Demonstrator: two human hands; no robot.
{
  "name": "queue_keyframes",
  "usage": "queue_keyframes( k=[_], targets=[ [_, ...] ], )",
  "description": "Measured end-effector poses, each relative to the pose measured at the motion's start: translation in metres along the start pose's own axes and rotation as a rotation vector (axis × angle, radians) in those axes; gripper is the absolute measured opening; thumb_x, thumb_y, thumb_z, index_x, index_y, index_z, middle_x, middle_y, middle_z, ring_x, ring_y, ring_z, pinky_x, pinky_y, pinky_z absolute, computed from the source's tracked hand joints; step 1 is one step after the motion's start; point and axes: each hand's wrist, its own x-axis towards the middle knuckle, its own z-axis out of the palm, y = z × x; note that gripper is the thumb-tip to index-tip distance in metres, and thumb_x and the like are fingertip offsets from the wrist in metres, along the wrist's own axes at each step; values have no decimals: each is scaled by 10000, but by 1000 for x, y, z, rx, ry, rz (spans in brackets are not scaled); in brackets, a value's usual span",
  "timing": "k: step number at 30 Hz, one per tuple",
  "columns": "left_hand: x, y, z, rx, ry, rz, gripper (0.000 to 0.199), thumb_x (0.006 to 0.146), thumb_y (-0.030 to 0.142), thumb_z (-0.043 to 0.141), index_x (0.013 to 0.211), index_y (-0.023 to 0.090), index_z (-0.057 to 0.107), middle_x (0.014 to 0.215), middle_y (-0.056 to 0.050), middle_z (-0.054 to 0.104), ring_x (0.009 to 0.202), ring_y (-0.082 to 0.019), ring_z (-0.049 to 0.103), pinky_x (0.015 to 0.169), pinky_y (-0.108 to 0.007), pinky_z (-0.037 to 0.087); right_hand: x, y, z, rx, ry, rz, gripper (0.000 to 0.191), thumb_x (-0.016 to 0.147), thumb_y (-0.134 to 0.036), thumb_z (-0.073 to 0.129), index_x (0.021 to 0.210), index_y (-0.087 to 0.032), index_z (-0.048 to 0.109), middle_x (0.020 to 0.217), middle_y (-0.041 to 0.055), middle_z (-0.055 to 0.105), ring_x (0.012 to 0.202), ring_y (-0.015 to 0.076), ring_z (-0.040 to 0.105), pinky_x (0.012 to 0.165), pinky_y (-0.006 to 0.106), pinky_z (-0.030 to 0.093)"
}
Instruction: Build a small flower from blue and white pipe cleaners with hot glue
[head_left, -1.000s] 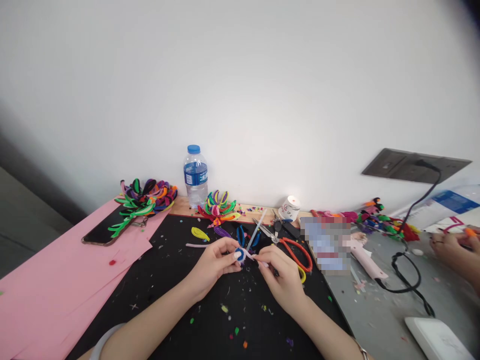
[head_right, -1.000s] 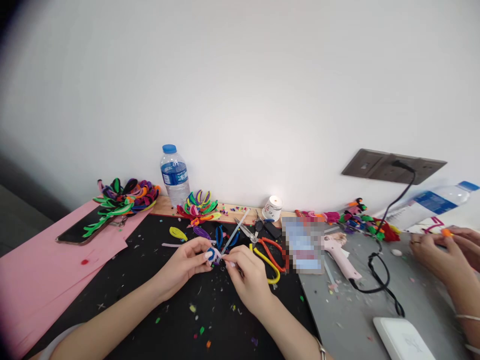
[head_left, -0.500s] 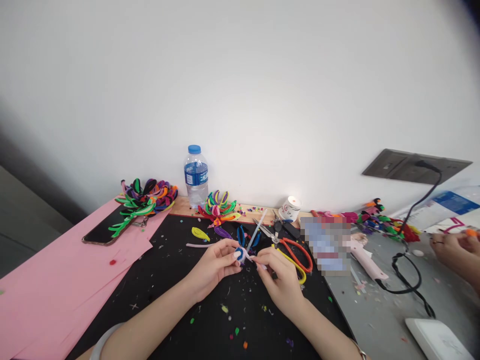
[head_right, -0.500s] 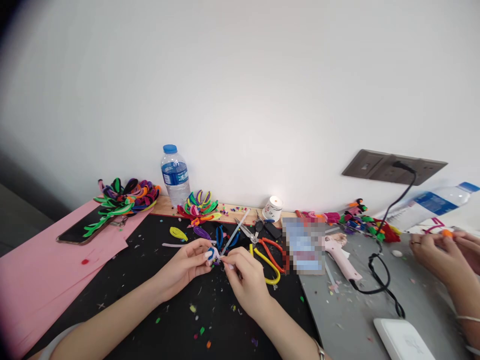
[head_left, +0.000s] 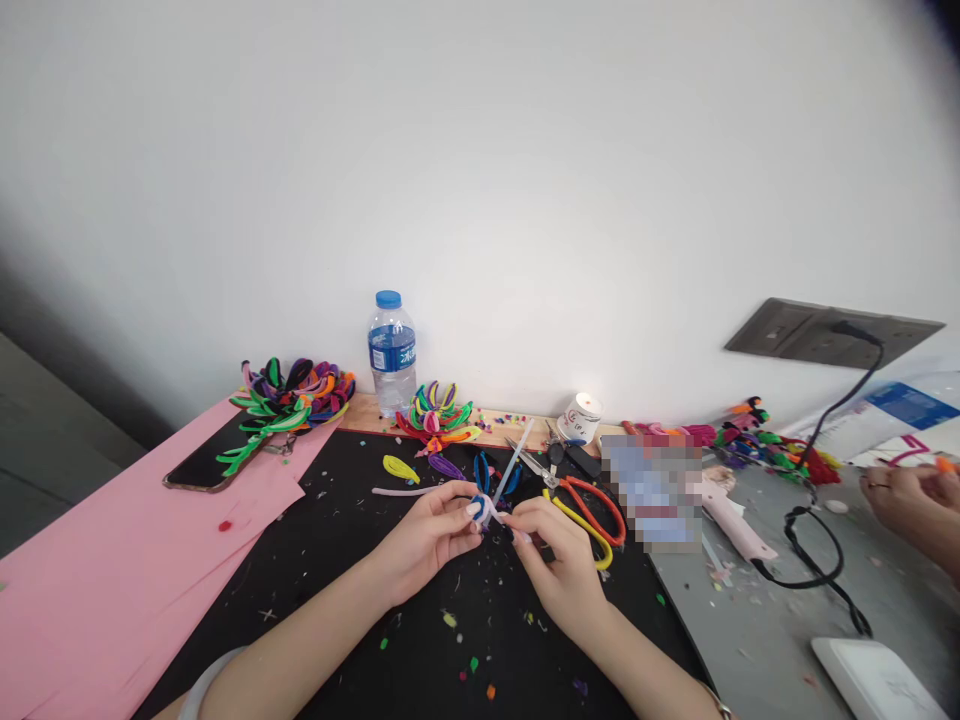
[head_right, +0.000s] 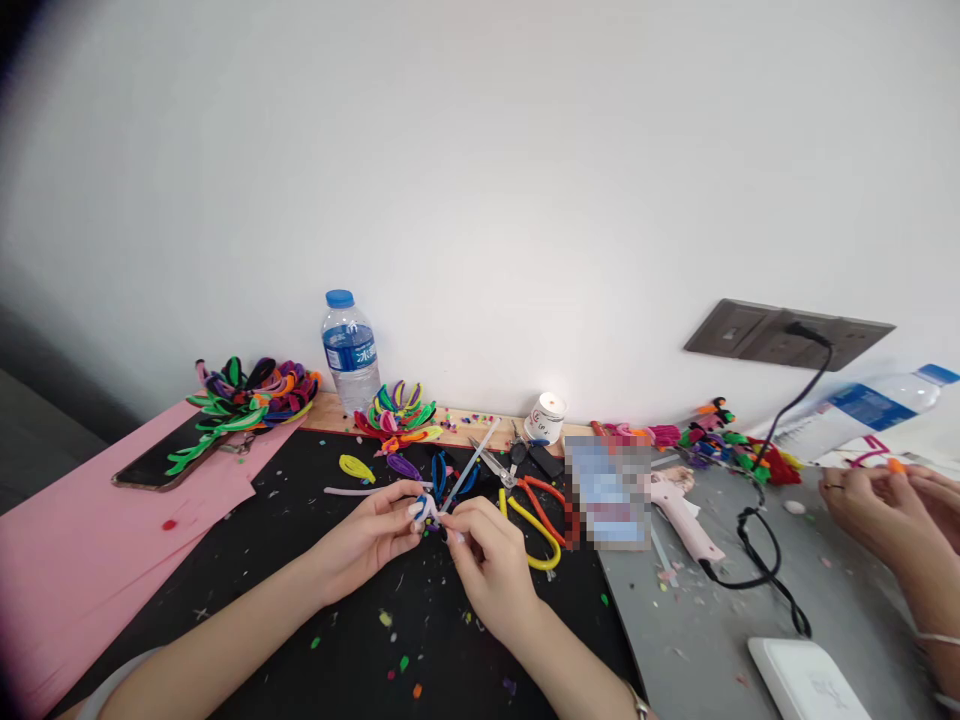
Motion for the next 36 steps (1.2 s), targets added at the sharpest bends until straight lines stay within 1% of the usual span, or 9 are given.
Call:
queue_keyframes(
  k=[7,14,18,25,36],
  targets=[
    [-2,1,5,175,6,150,188,689,208,681,862,182,609,791,2,577,667,-89,541,679,-246,487,1,0,-2,12,18,13,148,816,-121,474,805,-176,611,762,62,597,644,157,564,516,249,425],
    [-1,1,5,294,60,239,155,715,243,655,836,167,593,805,-6,572,670,-100,543,683,-269,499,1,3,-2,-7,1,7,136,816,-121,478,827,-186,597,784,66,590,650,160,554,518,259,422],
    [-2,1,6,306,68,248,158,718,247,650,842,170,590,808,-5,576,674,-102,544,705,-280,496,-2,6,2,-19,-7,10,121,810,-107,489,812,-180,586,781,59,581,617,146,538,494,251,387],
    [-2,-1,7,287,88,258,163,726,259,644,859,182,590,812,0,573,692,-104,538,725,-282,484,-3,7,5,10,-25,9,130,818,-101,474,826,-171,583,789,58,568,609,133,524,476,234,369],
    [-4,1,8,248,70,235,99,759,215,609,843,174,575,811,1,566,720,-100,543,737,-266,481,-4,6,6,2,-35,12,122,814,-98,471,804,-166,571,793,58,561,563,114,482,463,229,354]
  ],
)
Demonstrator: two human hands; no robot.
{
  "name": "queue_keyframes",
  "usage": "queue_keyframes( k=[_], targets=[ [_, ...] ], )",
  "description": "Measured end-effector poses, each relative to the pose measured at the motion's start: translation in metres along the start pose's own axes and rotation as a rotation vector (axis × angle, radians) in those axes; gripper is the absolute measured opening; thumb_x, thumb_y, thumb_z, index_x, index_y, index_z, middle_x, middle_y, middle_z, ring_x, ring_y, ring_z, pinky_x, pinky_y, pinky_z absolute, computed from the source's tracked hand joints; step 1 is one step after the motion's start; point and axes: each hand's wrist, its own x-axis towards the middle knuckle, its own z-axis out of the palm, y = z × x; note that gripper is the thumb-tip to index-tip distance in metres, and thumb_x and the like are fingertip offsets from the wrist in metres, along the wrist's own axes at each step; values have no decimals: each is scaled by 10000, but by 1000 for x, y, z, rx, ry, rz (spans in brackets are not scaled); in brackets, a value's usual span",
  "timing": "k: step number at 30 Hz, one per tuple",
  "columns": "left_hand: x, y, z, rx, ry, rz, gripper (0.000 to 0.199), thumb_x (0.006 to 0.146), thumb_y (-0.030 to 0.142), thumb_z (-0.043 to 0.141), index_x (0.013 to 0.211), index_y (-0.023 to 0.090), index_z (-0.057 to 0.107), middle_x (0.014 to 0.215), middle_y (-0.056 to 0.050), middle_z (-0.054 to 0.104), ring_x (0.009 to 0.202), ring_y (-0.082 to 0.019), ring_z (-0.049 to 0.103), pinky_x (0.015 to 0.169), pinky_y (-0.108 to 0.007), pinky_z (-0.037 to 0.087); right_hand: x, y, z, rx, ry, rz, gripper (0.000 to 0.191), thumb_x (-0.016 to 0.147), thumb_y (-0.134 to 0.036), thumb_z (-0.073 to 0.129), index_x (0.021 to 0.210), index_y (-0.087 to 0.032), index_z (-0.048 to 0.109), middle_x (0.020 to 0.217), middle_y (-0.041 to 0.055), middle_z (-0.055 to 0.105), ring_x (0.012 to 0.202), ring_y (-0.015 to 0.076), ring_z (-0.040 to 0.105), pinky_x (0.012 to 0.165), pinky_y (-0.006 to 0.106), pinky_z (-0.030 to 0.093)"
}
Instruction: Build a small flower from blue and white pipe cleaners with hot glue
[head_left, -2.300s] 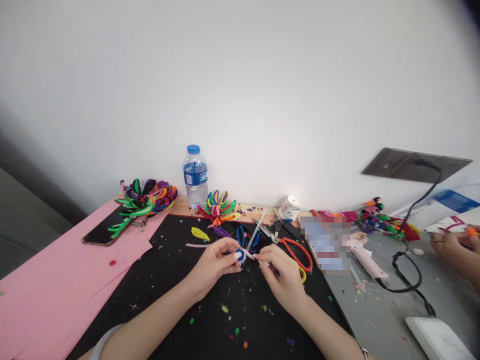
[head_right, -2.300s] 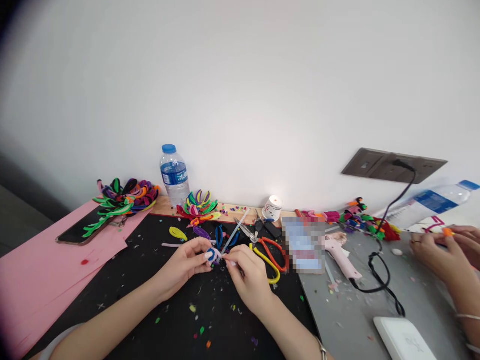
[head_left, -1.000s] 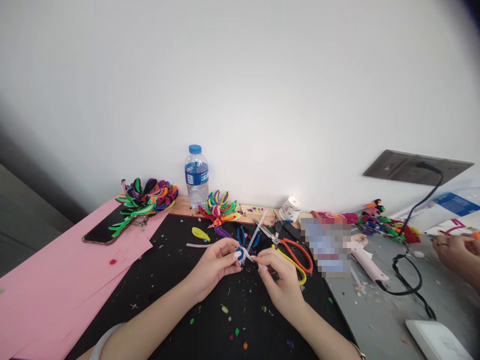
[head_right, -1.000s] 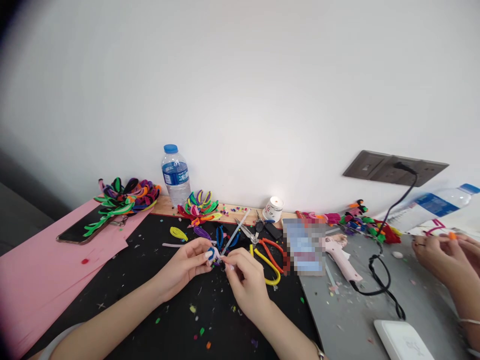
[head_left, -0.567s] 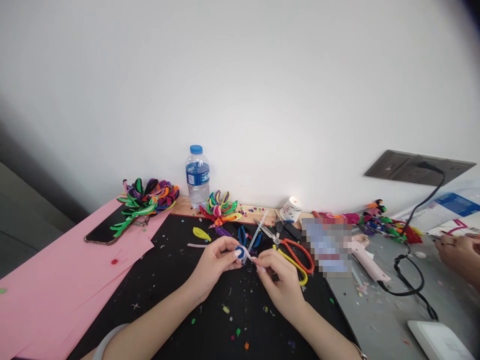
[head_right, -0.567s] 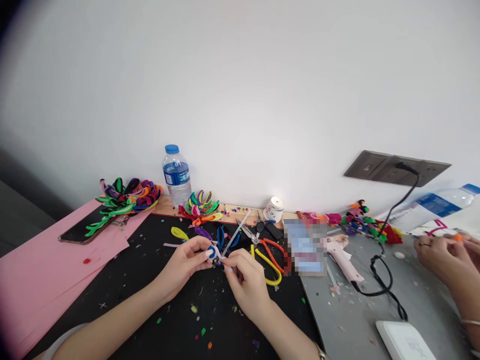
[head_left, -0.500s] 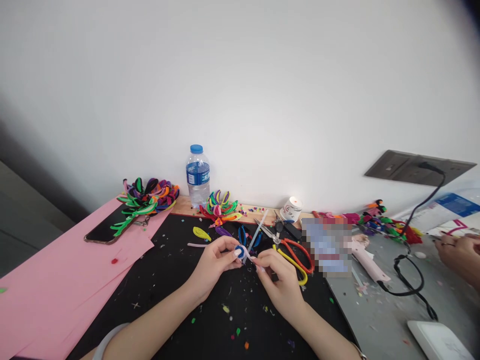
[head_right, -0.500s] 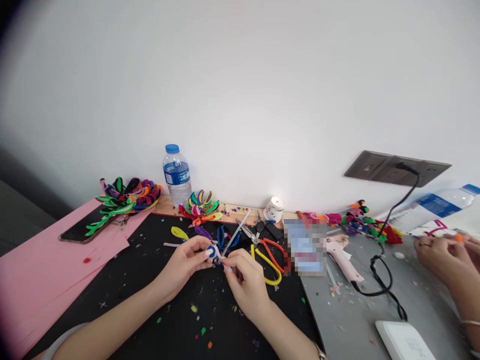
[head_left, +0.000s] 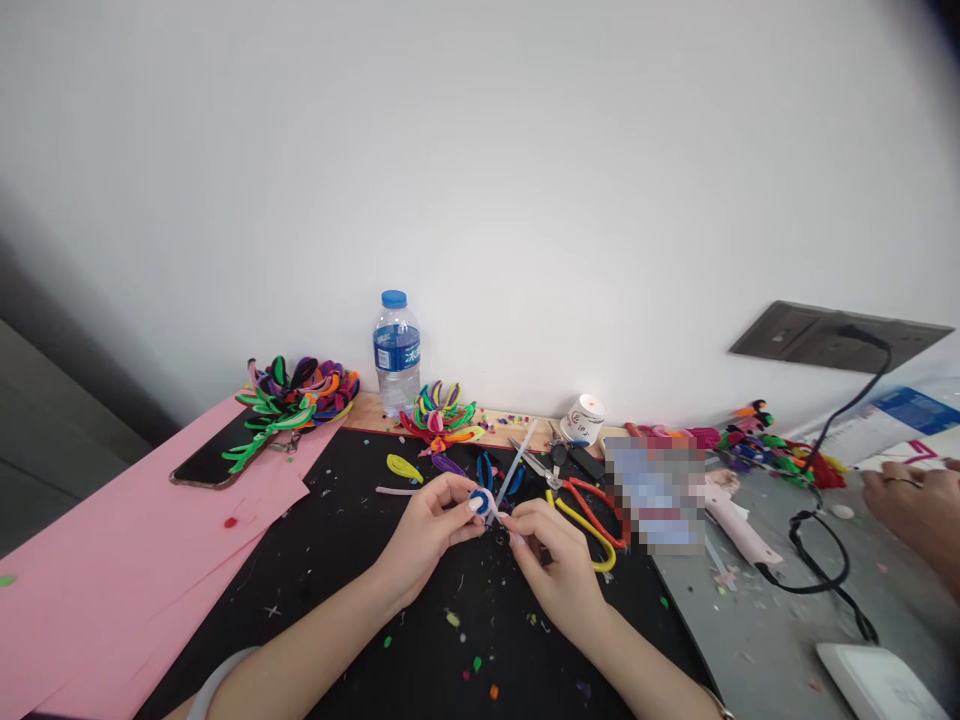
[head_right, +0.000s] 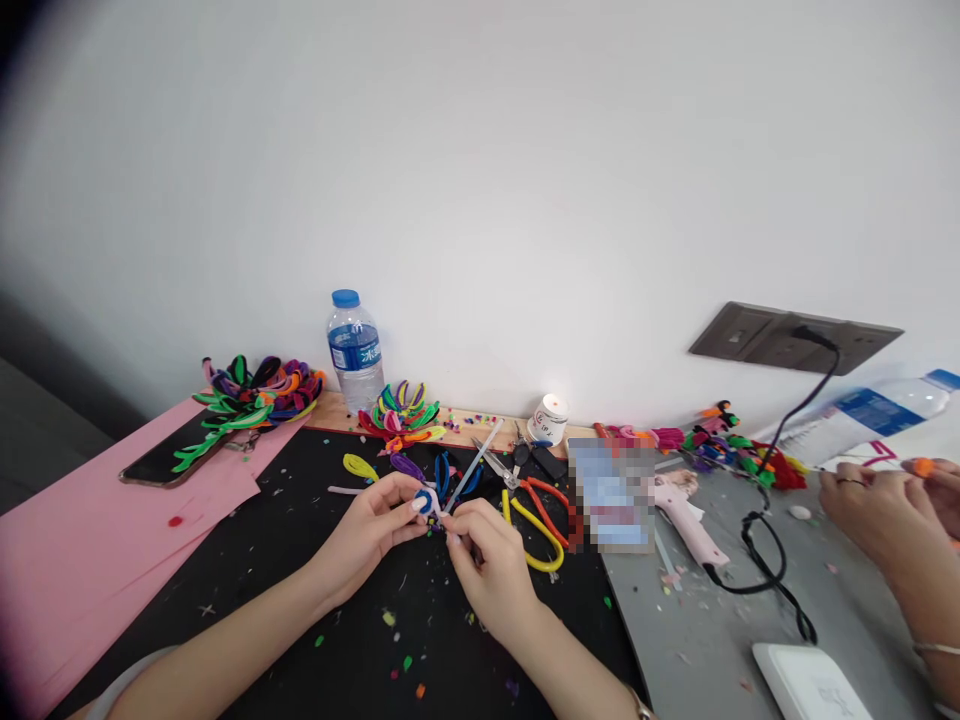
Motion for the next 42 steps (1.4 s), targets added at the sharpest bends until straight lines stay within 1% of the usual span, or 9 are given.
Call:
queue_keyframes(
  k=[10,16,18,20,24,26,28,31,42],
  targets=[
    [0,-1,-1,-64,-18,-32,95,745,207,631,816,165,584,813,-5,586,744,-104,555,770,-280,477,1,2,-1,-8,-23,11,126,812,-99,461,814,-169,565,794,56,554,554,112,465,462,232,346],
    [1,1,-1,-102,-32,-51,108,730,203,649,819,169,599,851,-14,604,830,-129,574,809,-291,462,1,5,0,-5,-27,7,127,817,-105,463,830,-173,569,809,59,557,588,123,496,475,233,361],
    [1,2,-1,-96,-29,-61,125,725,214,655,831,172,604,836,-13,608,810,-127,579,790,-285,467,1,5,-1,-11,-25,8,129,818,-104,464,832,-174,571,812,59,560,596,125,502,480,235,365],
    [1,2,-1,-74,-22,-72,147,720,235,660,845,176,609,812,-9,605,753,-118,579,734,-270,479,0,5,-1,-17,-19,4,131,816,-100,466,830,-174,573,809,59,561,600,127,506,481,236,367],
    [1,1,-2,-24,-5,-56,159,703,241,676,840,179,627,736,12,574,662,-85,530,615,-200,456,0,4,-2,-11,-13,-12,135,812,-93,469,834,-174,574,808,60,563,610,129,512,479,232,367],
    [2,0,-2,-31,0,-40,153,699,225,680,836,176,633,751,7,580,687,-82,523,630,-184,444,0,4,-1,-6,-14,-13,132,814,-92,468,825,-174,570,802,57,562,595,123,503,478,232,362],
    [2,-1,-1,-48,1,-41,153,704,220,676,844,177,633,810,-6,598,739,-92,535,672,-194,445,0,4,0,0,-17,-11,128,814,-93,468,815,-172,567,793,55,559,575,116,489,474,232,354],
    [2,-4,-1,-69,14,-49,150,703,222,676,841,180,633,834,-10,602,780,-107,545,707,-212,449,-1,3,2,13,-17,-5,124,814,-98,465,802,-173,563,789,53,558,556,111,469,466,231,346],
    [1,-4,-1,-157,29,-95,167,671,214,705,822,185,640,822,-1,623,775,-105,567,731,-222,452,-1,-1,4,24,25,58,143,822,-129,457,776,-176,584,762,53,577,605,138,519,494,245,380]
  ],
)
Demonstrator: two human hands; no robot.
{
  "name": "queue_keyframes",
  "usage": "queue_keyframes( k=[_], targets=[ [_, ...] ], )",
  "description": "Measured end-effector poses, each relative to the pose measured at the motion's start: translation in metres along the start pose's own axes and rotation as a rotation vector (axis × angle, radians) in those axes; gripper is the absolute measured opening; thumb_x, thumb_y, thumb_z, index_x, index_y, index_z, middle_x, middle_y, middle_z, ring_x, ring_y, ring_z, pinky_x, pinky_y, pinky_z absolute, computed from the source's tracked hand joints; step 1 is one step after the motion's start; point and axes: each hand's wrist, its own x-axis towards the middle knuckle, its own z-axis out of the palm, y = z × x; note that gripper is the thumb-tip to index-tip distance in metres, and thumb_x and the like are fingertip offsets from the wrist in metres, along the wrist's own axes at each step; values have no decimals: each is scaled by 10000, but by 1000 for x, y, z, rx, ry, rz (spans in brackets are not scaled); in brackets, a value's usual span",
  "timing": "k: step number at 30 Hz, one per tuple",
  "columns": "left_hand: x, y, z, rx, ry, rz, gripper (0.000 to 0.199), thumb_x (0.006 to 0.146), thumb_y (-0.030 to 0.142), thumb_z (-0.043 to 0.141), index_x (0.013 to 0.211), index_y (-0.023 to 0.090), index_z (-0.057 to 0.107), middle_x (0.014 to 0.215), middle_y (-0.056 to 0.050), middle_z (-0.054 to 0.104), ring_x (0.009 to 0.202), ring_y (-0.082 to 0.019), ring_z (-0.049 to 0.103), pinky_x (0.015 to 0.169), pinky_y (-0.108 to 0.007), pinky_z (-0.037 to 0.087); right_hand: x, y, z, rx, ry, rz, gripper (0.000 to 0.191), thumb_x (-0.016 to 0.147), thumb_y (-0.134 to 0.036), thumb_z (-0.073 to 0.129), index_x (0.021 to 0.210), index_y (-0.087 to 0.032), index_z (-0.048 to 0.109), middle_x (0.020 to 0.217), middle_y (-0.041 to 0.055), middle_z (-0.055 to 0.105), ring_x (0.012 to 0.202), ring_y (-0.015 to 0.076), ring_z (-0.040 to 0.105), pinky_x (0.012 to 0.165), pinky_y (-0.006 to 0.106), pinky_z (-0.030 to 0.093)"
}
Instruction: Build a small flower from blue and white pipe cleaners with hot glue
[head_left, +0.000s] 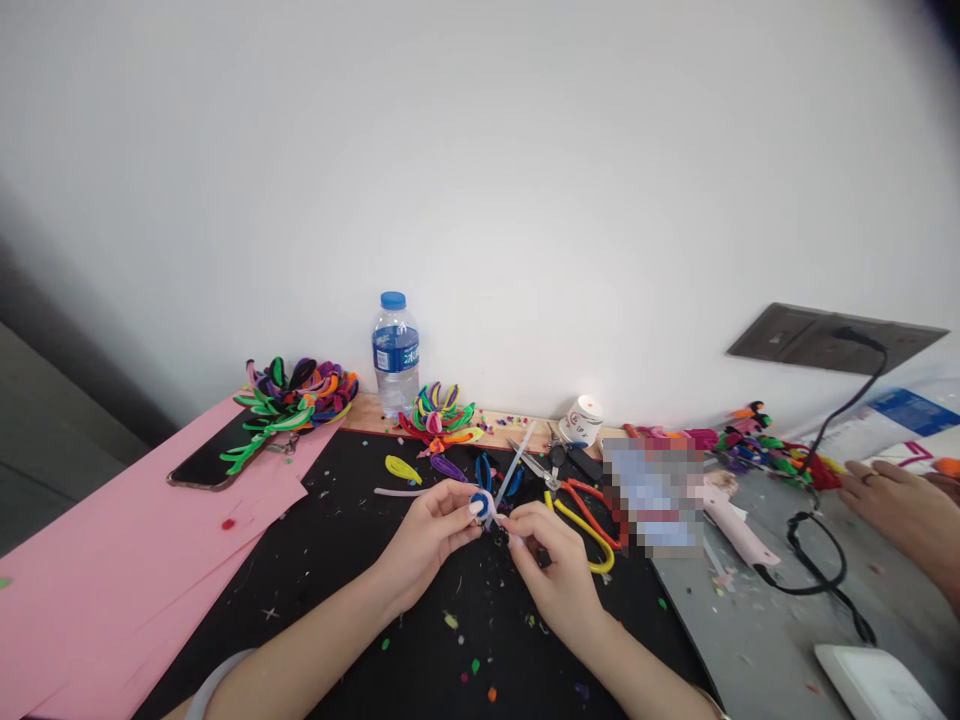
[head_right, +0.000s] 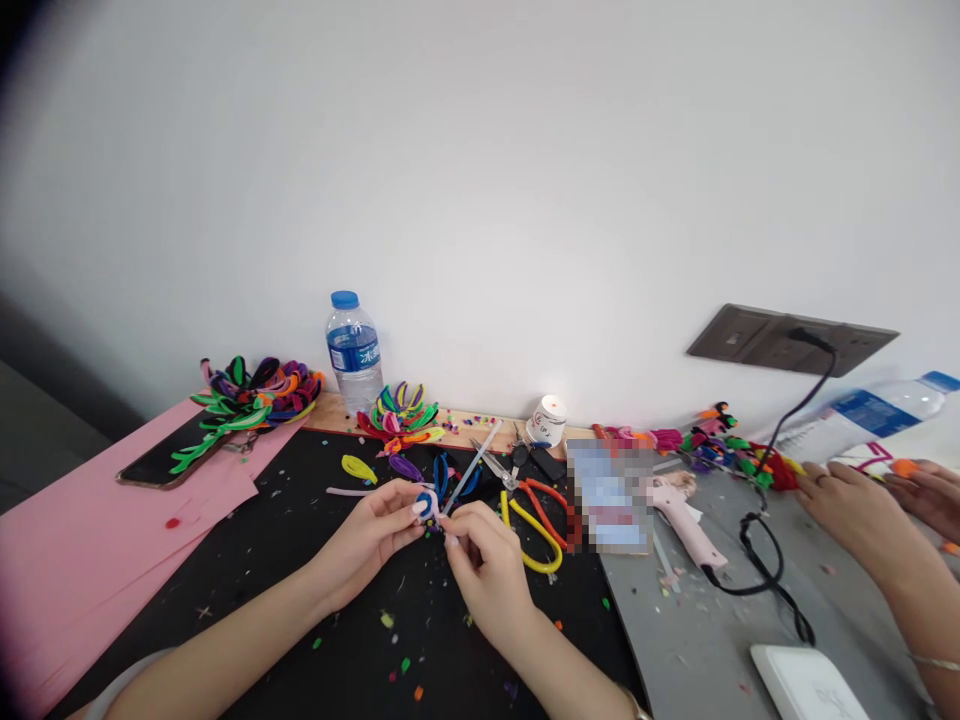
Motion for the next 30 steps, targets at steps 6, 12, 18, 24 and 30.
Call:
queue_keyframes(
  k=[6,12,18,24,30],
  targets=[
    [0,1,0,11,-1,-10,168,694,219,687,847,176,631,851,-21,632,758,-100,570,758,-236,458,3,4,-4,6,31,33,147,823,-133,466,809,-164,609,785,60,585,613,136,528,496,239,387],
    [-2,4,2,55,-16,9,173,703,213,672,856,174,601,858,-25,611,775,-112,569,759,-252,464,6,3,-5,16,35,40,153,830,-147,465,795,-170,612,777,53,591,580,126,516,480,236,376],
    [-3,1,2,46,-37,22,267,696,183,663,935,221,550,779,19,572,735,-115,570,791,-315,465,5,5,-6,8,20,55,155,833,-148,465,805,-176,615,786,52,591,594,131,517,489,240,376],
    [-4,2,3,32,-59,14,290,699,178,655,962,230,545,735,31,539,759,-124,568,835,-341,448,4,6,-4,20,13,55,161,832,-145,461,825,-180,617,796,53,590,603,133,519,500,243,381],
    [-4,1,4,-33,-67,-10,304,686,153,667,964,217,562,767,15,564,771,-125,573,857,-343,441,3,2,-4,40,0,29,178,807,-127,464,875,-174,621,815,65,578,596,133,524,473,237,392]
  ],
)
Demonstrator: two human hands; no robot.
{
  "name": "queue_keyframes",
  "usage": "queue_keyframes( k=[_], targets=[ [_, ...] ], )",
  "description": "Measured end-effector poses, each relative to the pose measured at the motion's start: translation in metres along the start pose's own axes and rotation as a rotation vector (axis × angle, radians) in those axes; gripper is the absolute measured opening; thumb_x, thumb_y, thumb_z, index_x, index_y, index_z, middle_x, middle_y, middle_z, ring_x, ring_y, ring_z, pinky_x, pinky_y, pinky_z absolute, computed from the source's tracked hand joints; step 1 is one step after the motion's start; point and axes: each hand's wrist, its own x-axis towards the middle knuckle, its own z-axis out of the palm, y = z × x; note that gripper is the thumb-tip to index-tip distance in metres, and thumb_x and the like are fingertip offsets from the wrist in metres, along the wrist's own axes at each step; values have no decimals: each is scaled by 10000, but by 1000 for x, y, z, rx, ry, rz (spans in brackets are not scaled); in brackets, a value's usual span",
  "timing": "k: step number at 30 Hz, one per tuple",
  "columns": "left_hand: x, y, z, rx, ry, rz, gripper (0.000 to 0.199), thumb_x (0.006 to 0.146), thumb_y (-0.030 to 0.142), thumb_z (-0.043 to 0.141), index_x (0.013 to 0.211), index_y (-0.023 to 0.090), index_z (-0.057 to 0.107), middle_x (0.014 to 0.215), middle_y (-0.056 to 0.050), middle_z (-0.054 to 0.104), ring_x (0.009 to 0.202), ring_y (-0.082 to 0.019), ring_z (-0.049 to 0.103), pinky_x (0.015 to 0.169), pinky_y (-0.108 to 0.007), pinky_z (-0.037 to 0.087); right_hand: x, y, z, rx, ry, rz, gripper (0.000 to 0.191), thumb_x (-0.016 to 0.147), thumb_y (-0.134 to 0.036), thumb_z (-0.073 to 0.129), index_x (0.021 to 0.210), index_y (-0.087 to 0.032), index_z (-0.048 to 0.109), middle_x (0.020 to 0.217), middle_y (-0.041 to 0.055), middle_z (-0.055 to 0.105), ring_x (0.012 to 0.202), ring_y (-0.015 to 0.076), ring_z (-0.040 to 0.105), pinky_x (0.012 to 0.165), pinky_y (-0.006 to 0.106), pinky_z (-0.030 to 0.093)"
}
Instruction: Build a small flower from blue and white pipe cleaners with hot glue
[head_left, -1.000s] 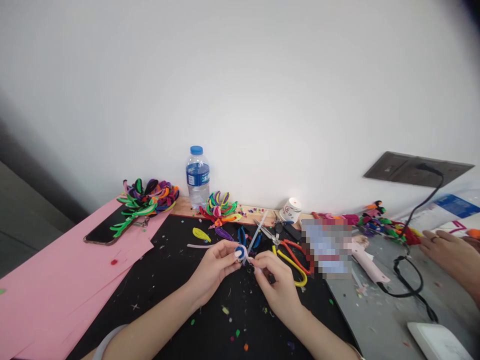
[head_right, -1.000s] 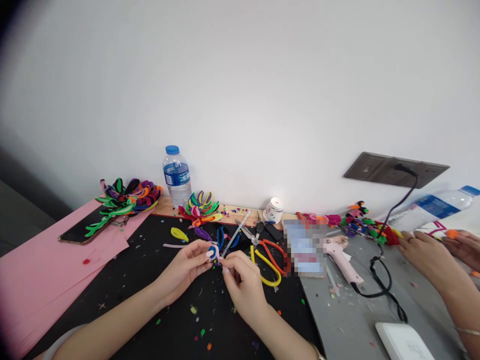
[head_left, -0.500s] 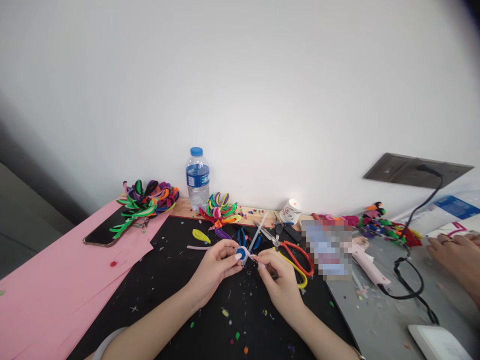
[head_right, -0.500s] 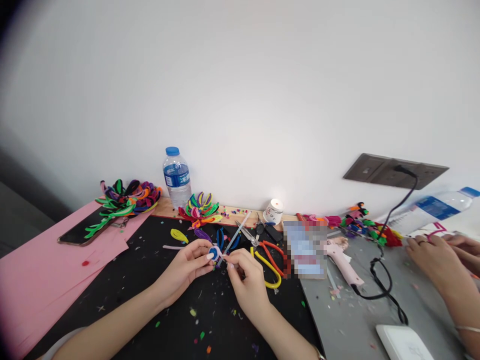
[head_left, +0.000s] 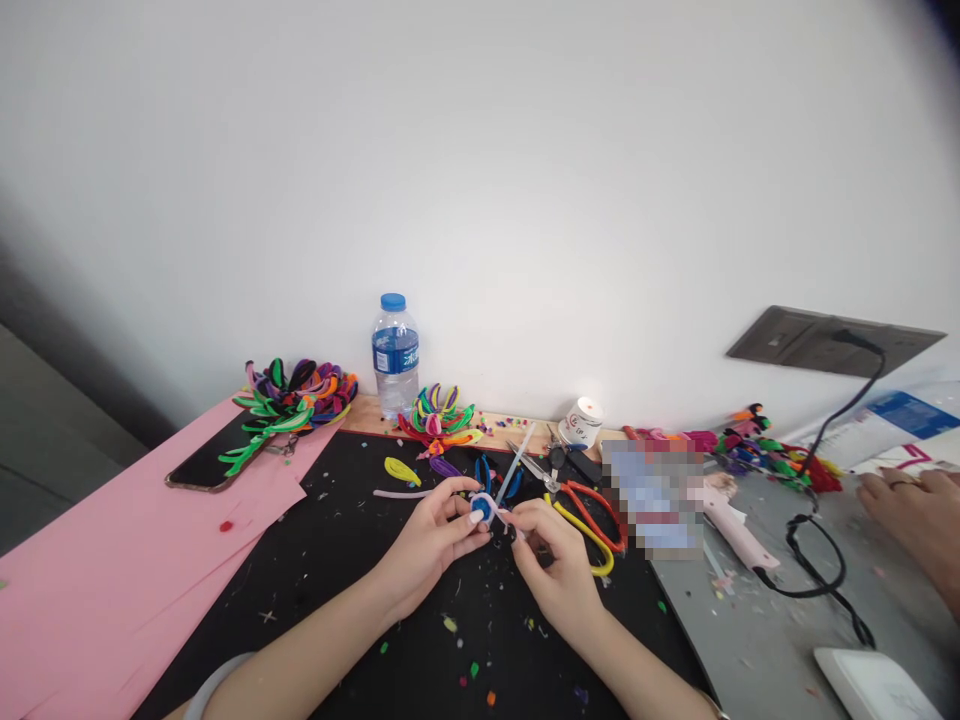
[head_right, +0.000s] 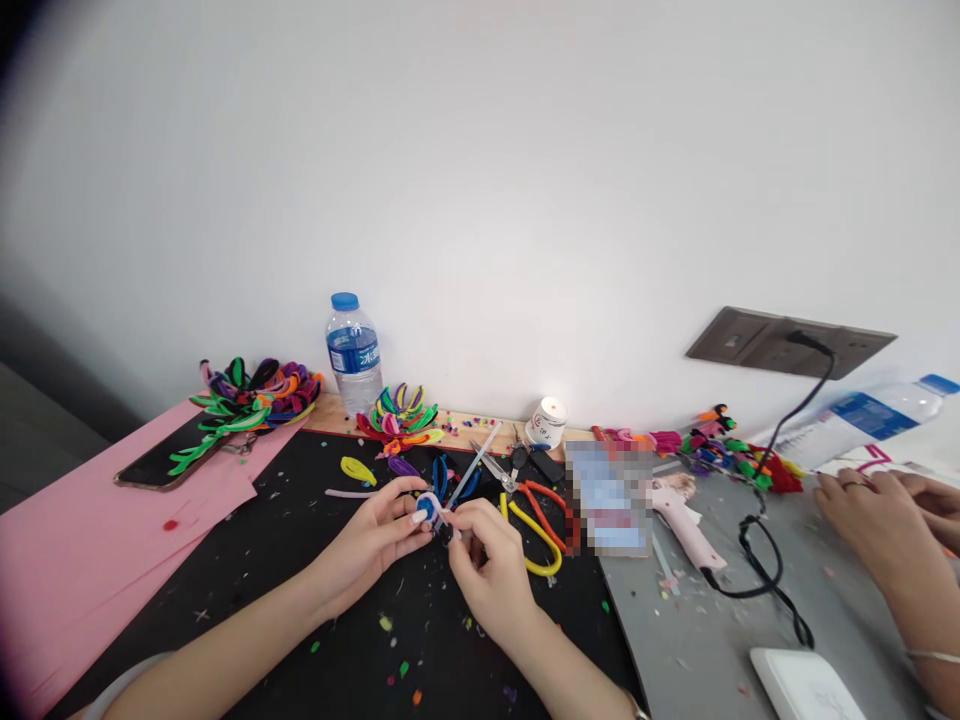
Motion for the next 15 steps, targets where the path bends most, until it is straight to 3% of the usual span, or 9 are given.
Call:
queue_keyframes(
  k=[11,15],
  targets=[
    [0,-1,0,-90,19,-31,314,697,171,685,988,221,579,869,-24,618,842,-136,594,862,-295,447,-4,-1,4,-48,-18,-53,250,815,-117,465,974,-199,639,865,77,602,523,107,489,434,226,395],
    [0,-4,-1,-127,23,-46,301,713,157,671,994,215,581,893,-31,619,840,-128,592,853,-275,454,-3,-1,5,-26,-14,-84,242,817,-101,473,962,-199,641,888,86,606,691,153,575,559,249,473]
  ],
)
